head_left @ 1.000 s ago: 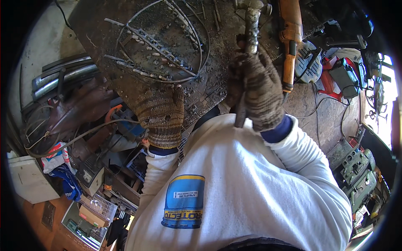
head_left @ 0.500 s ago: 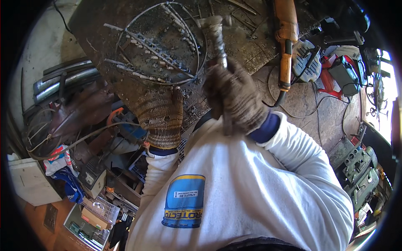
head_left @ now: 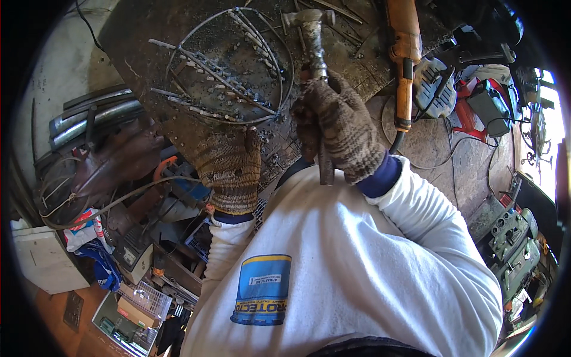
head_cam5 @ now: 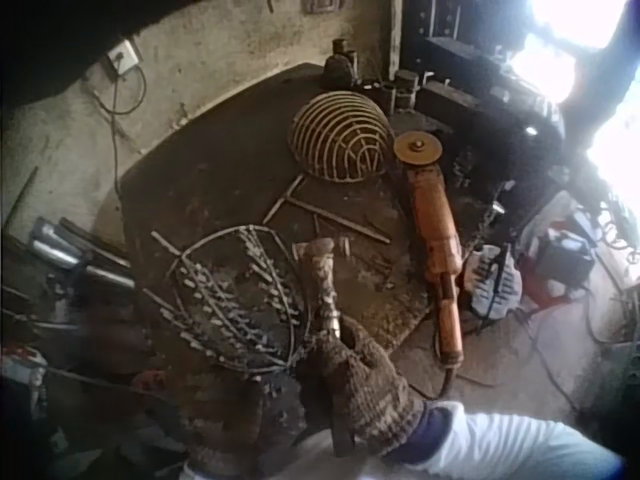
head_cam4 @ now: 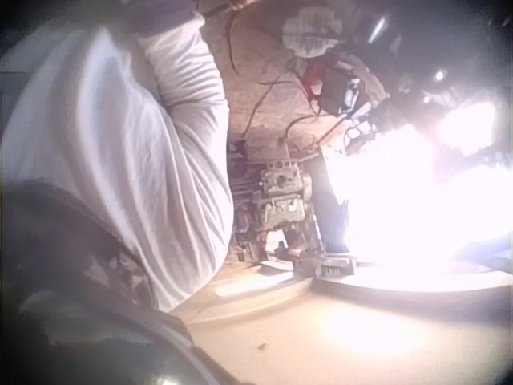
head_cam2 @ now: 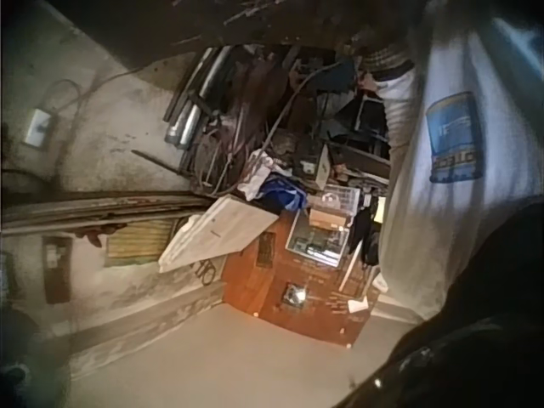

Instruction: The person hits a metal wire structure with a hammer while holding it on a workbench, turning the object over several times.

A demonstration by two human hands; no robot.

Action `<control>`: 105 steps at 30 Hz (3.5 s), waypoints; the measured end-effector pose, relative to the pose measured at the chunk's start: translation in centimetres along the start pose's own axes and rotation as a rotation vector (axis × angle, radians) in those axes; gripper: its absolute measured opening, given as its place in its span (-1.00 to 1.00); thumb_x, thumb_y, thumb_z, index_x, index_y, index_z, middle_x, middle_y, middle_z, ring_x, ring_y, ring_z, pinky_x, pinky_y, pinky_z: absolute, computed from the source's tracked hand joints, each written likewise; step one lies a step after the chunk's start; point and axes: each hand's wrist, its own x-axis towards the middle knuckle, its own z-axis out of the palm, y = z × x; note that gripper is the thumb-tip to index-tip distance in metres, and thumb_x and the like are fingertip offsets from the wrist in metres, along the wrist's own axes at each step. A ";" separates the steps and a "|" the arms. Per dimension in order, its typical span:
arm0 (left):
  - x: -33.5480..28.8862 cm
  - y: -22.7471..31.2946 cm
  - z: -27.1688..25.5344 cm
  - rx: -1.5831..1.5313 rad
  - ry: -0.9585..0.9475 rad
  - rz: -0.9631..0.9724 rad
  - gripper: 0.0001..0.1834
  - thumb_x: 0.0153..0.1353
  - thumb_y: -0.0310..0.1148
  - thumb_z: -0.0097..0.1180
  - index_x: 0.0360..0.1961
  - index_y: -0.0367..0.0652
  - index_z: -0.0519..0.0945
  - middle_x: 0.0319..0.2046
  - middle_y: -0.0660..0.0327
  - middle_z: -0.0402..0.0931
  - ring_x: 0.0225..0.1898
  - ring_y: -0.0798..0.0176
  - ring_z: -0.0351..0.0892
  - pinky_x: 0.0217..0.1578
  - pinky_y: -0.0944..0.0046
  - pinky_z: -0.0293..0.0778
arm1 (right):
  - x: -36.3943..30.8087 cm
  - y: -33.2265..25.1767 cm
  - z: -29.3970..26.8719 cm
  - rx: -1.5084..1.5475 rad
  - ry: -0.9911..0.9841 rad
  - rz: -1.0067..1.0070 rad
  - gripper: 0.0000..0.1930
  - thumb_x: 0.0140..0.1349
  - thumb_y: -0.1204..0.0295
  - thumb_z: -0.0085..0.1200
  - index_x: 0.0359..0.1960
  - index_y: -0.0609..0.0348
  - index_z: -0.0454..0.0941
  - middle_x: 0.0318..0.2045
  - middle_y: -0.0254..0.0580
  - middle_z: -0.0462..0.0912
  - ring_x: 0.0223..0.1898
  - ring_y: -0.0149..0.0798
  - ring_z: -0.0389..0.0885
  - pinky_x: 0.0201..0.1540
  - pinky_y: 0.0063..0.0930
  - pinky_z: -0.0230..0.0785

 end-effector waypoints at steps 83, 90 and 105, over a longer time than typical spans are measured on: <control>1.7 -3.6 -0.5 -0.198 0.254 -0.040 -0.22 0.45 0.31 -0.35 -0.24 -0.22 0.64 -0.46 -0.15 0.62 -0.60 0.02 0.59 -0.59 0.04 0.54 | -3.9 3.7 -0.7 0.173 0.217 -0.322 -0.56 0.45 0.15 0.11 0.20 0.15 0.40 -0.45 -0.35 0.53 -0.63 -0.40 0.48 -0.67 -0.48 0.39; 1.9 -3.8 -0.5 -0.218 0.199 -0.084 -0.16 0.42 0.36 -0.37 -0.22 -0.27 0.63 -0.45 -0.13 0.62 -0.56 0.02 0.62 -0.64 0.05 0.51 | -3.4 3.4 -0.9 -0.126 0.223 -0.195 -0.60 0.46 0.23 0.11 0.18 0.21 0.41 -0.45 -0.33 0.54 -0.57 -0.42 0.48 -0.57 -0.51 0.39; 0.8 -1.3 1.5 -0.525 0.033 -0.005 -0.19 0.42 0.34 -0.43 0.12 -0.14 0.58 -0.28 -0.23 0.60 -0.50 -0.12 0.63 -0.62 -0.17 0.53 | 3.5 -0.8 -6.0 -1.825 0.595 -0.616 -0.53 0.37 0.25 0.13 0.22 0.22 0.42 -0.12 0.16 0.66 -0.10 0.16 0.67 -0.09 -0.09 0.54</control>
